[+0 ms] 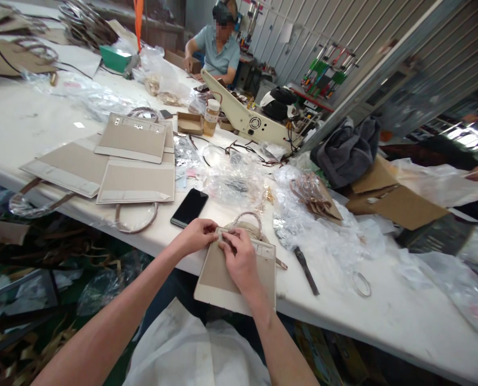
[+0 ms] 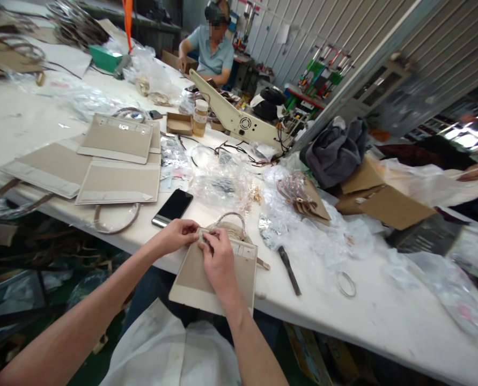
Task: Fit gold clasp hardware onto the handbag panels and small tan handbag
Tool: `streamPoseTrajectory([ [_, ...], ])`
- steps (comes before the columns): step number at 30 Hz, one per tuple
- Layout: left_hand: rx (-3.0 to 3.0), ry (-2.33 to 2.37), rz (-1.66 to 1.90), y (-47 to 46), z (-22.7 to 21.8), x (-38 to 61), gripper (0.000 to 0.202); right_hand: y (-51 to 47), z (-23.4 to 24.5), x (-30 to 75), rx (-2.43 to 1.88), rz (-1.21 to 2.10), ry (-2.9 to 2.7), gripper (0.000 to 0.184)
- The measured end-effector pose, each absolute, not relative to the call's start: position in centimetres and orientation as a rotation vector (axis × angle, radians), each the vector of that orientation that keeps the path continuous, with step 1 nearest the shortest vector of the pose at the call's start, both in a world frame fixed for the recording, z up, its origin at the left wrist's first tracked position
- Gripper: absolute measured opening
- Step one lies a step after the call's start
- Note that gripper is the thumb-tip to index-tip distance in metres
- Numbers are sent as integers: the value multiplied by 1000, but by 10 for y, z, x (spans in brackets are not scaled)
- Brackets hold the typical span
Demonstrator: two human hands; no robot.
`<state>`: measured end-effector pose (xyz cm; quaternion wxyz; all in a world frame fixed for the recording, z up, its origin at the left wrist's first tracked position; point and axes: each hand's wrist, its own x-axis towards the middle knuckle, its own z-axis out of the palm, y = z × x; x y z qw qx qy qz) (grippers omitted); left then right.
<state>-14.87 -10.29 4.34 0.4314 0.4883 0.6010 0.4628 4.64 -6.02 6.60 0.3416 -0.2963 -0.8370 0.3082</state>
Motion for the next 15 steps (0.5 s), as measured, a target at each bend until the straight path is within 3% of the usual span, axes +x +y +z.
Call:
streamPoseTrajectory([
  [5,1182,1544,1118,-106,49,-147,25,-47,92,69,-757,885,-2168,37],
  [7,1170,1558,1107,-107,52,-147,27,-35,110,93,-739,776,-2180,30],
  [9,1155,1564,1109,-107,54,-146,28,-20,125,118,-669,670,-2333,27],
  [15,1110,1550,1106,-105,58,-146,33,10,132,146,-393,575,-2837,40],
])
